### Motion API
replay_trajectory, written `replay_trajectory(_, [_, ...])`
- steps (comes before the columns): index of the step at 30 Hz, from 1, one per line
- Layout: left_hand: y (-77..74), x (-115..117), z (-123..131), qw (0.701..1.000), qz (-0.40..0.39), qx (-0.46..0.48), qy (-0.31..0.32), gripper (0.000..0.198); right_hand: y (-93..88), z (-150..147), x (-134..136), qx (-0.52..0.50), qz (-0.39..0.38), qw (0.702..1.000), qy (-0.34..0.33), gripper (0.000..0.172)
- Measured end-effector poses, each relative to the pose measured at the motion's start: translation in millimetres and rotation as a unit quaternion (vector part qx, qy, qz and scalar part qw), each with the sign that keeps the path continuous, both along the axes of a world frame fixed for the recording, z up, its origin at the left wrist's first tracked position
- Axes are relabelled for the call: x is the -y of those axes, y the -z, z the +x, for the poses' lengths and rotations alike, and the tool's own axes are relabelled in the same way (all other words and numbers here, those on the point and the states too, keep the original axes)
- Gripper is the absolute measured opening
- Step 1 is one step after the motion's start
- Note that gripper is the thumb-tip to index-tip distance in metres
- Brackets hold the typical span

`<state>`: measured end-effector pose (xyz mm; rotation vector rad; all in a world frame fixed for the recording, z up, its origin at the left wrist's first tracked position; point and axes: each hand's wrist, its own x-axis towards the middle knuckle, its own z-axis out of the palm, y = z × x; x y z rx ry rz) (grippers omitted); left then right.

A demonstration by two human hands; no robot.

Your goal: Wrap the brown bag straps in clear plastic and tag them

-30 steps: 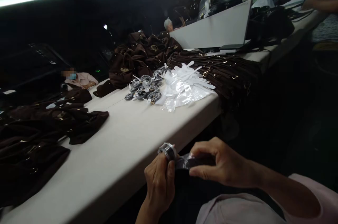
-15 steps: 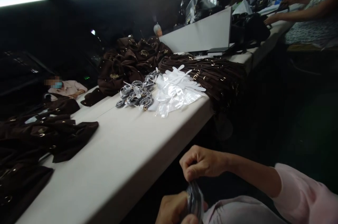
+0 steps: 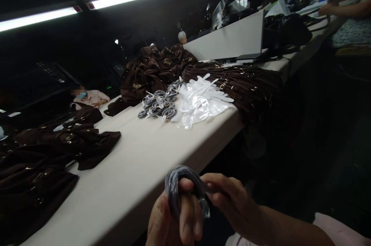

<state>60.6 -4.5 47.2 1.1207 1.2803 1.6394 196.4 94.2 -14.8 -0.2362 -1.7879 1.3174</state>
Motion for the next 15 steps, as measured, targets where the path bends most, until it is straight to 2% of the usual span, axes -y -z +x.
replay_trajectory(3, [-1.8, -14, 6, 0.995, 0.073, 0.050, -0.049, 0.040, 1.4, -2, -2, 0.034, 0.046, 0.998, -0.039, 0.020])
replay_trajectory(5, [3.1, -27, 5, 0.986, 0.116, 0.008, -0.121, 0.034, 2.7, -5, -3, 0.055, 0.026, 0.996, -0.058, 0.027])
replay_trajectory(7, [12.0, -39, -1, 0.957, 0.122, -0.145, -0.222, 0.026, 2.3, -6, -2, 0.087, -0.018, 0.992, -0.090, 0.032])
replay_trajectory(9, [23.4, -47, -11, 0.891, 0.119, -0.327, -0.290, 0.020, -0.7, -4, 0, 0.126, -0.089, 0.977, -0.146, 0.036])
replay_trajectory(11, [34.5, -50, -18, 0.842, 0.125, -0.447, -0.276, 0.017, -5.2, 1, -2, 0.145, -0.176, 0.957, -0.180, 0.039])
replay_trajectory(13, [43.4, -45, -19, 0.832, 0.112, -0.499, -0.215, 0.016, -9.2, 8, -9, 0.154, -0.241, 0.940, -0.188, 0.041])
replay_trajectory(15, [50.2, -37, -15, 0.827, 0.083, -0.533, -0.161, 0.016, -10.2, 15, -22, 0.176, -0.267, 0.929, -0.184, 0.042])
